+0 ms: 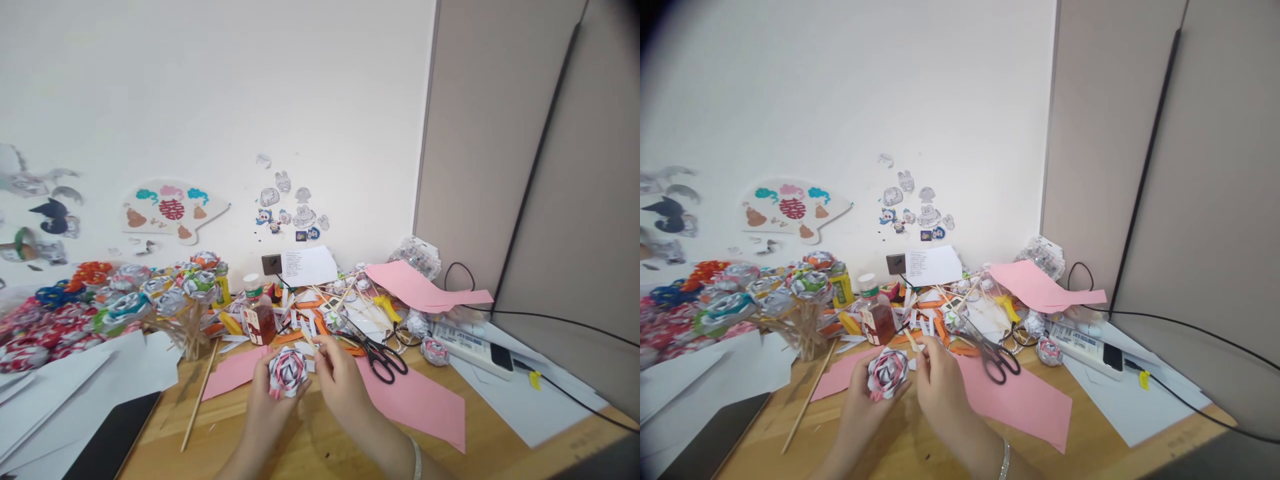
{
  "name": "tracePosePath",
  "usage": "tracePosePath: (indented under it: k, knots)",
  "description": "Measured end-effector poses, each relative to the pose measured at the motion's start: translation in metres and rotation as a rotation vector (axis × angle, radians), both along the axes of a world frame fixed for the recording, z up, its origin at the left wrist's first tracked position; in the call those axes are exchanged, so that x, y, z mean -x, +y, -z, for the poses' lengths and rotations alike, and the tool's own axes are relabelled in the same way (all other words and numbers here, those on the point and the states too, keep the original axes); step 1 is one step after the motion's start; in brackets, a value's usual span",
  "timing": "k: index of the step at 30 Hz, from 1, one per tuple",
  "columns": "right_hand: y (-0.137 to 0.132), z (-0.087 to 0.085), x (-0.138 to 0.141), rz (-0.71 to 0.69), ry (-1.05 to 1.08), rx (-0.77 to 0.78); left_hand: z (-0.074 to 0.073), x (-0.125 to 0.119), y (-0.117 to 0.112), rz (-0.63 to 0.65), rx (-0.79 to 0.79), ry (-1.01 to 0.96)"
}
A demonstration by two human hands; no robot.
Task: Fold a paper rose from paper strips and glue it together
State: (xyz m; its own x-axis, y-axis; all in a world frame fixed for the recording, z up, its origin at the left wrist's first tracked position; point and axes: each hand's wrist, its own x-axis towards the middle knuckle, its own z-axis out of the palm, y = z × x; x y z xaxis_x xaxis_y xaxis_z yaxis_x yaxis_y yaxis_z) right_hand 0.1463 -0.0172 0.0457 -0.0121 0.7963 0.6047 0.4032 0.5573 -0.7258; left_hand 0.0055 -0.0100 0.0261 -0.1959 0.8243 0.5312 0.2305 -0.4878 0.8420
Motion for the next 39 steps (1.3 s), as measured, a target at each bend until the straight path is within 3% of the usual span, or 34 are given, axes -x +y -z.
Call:
tracePosePath:
  k: [8, 21, 30, 34, 39]
  knots:
    - [0.0, -0.003, 0.001, -0.125, 0.07, 0.111, -0.001, -0.001, -0.001, 0.048, 0.025, 0.01]
    - [0.005, -0.003, -0.001, -0.175, 0.146, 0.166, 0.008, -0.001, 0.001, 0.109, 0.043, 0.06]
    - [0.002, 0.001, 0.0, -0.185, 0.037, 0.044, 0.006, 0.001, 0.004, -0.008, 0.005, 0.054]
    - [0.002, 0.011, 0.004, -0.176, -0.02, 0.109, 0.004, 0.003, 0.005, -0.075, -0.013, 0.042]
    - [0.002, 0.012, 0.006, -0.129, -0.033, 0.108, 0.004, 0.005, 0.005, -0.065, 0.047, 0.066]
